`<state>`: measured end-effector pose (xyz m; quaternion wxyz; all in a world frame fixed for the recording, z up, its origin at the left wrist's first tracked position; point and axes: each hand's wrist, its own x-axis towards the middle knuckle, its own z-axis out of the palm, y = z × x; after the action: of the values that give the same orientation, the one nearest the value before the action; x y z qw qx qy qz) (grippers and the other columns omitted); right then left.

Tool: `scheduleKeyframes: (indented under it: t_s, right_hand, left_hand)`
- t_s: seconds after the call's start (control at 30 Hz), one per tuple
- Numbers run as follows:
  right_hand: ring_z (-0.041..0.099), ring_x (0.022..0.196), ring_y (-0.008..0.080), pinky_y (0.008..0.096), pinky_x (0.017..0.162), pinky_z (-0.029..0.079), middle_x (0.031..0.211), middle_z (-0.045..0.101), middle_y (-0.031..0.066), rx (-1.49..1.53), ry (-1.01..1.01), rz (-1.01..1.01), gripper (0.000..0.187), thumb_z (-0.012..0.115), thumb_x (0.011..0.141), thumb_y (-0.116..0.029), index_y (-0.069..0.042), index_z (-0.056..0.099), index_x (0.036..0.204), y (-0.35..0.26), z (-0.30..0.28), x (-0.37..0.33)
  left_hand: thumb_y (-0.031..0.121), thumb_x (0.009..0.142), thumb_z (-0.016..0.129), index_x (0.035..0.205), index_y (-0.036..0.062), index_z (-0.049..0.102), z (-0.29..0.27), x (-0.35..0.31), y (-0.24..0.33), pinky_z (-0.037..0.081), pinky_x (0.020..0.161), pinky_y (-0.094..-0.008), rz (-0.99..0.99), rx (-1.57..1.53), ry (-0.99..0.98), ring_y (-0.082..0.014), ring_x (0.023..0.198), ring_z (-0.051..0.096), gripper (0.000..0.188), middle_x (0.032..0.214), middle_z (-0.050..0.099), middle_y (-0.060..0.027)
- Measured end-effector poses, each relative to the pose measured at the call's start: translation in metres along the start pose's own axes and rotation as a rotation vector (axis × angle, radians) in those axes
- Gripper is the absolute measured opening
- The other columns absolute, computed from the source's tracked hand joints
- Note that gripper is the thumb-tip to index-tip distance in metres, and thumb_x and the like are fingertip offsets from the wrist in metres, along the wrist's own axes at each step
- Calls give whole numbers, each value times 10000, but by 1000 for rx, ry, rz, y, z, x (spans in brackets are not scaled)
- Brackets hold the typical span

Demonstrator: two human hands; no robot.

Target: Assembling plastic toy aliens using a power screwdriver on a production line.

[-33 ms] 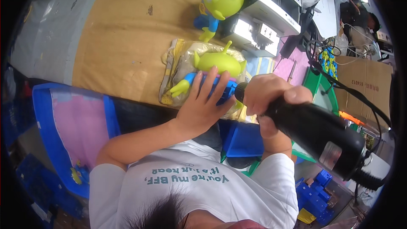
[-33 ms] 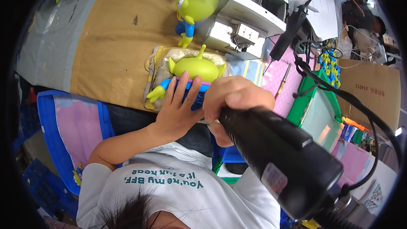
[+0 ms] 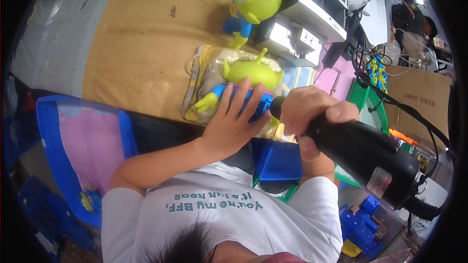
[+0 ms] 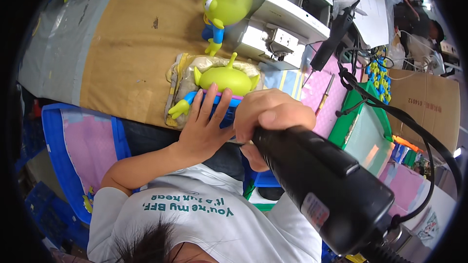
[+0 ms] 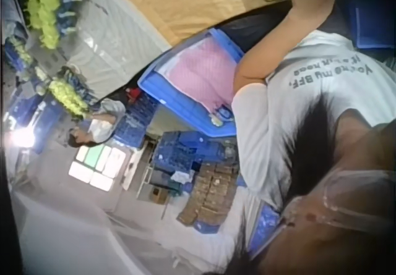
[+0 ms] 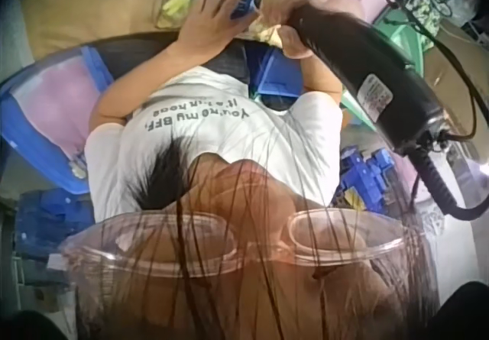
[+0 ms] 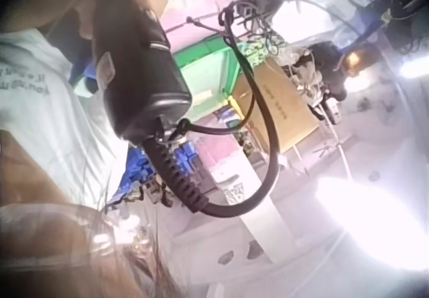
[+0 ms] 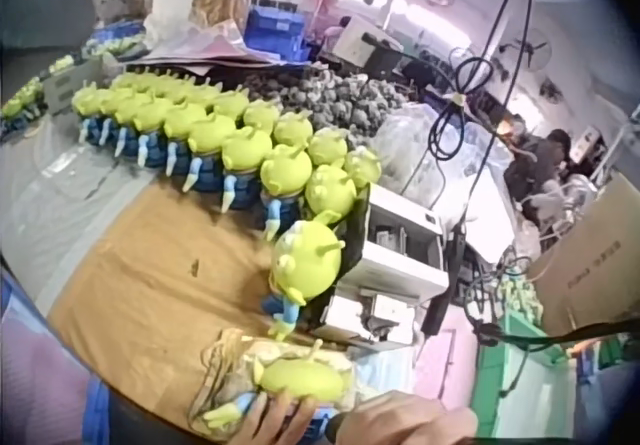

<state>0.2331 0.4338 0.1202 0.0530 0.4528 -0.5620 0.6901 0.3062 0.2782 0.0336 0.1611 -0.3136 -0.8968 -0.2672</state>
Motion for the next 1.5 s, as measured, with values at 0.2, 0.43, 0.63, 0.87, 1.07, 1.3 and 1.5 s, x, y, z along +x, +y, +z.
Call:
scheduleKeyframes:
  t_s: [0.2,0.43,0.63,0.87,1.07,1.3,1.5]
  right_hand:
    - [591,544,209,322,478,485,732,589,71,60,80,72,692,694,737,14,-137,365,1327,-1,4,-1]
    - [589,534,213,332,473,492,723,603,85,65,45,34,599,701,768,-20,-159,397,1265,-3,6,-2]
    - [593,569,221,350,523,494,736,596,82,32,100,39,556,702,733,33,-121,424,1189,-2,7,-5]
    - [586,614,224,360,604,508,738,569,98,88,175,108,435,634,800,34,-78,415,1159,-27,-7,15]
    - [610,607,196,338,629,524,757,623,113,-268,589,49,438,605,830,46,32,408,1221,-7,-68,63]
    - [590,598,206,331,582,497,701,590,118,-263,611,362,426,625,808,6,85,423,1175,27,-84,73]
    - [556,589,196,364,592,502,745,552,112,-59,501,294,546,557,863,-64,69,309,1330,-15,-22,68]
  left_hand:
    - [216,808,576,1111,131,623,0,-2,-2,309,1058,-581,5,-31,0,-465,1297,387,318,1396,421,-266]
    - [223,814,567,1141,114,594,-4,-2,-2,317,1053,-584,22,-38,-53,-470,1299,379,346,1393,418,-275]
    - [221,815,568,1128,112,589,-1,-1,-3,310,1055,-585,32,-22,-3,-477,1291,382,332,1382,419,-283]
    - [310,707,744,1201,218,612,-27,-13,-11,269,1065,-591,45,-79,-8,-438,1326,356,519,1451,363,-232]
    - [308,844,691,1351,60,477,-30,-38,-43,288,1083,-519,-301,-364,266,-421,1329,369,604,1431,401,-219]
    - [354,915,598,1314,16,523,-5,-46,-61,336,1069,-443,-381,-546,254,-396,1275,442,528,1352,488,-220]
    - [378,924,547,1272,50,584,-4,-49,-63,341,1058,-459,-356,-549,296,-401,1231,474,480,1333,513,-207]
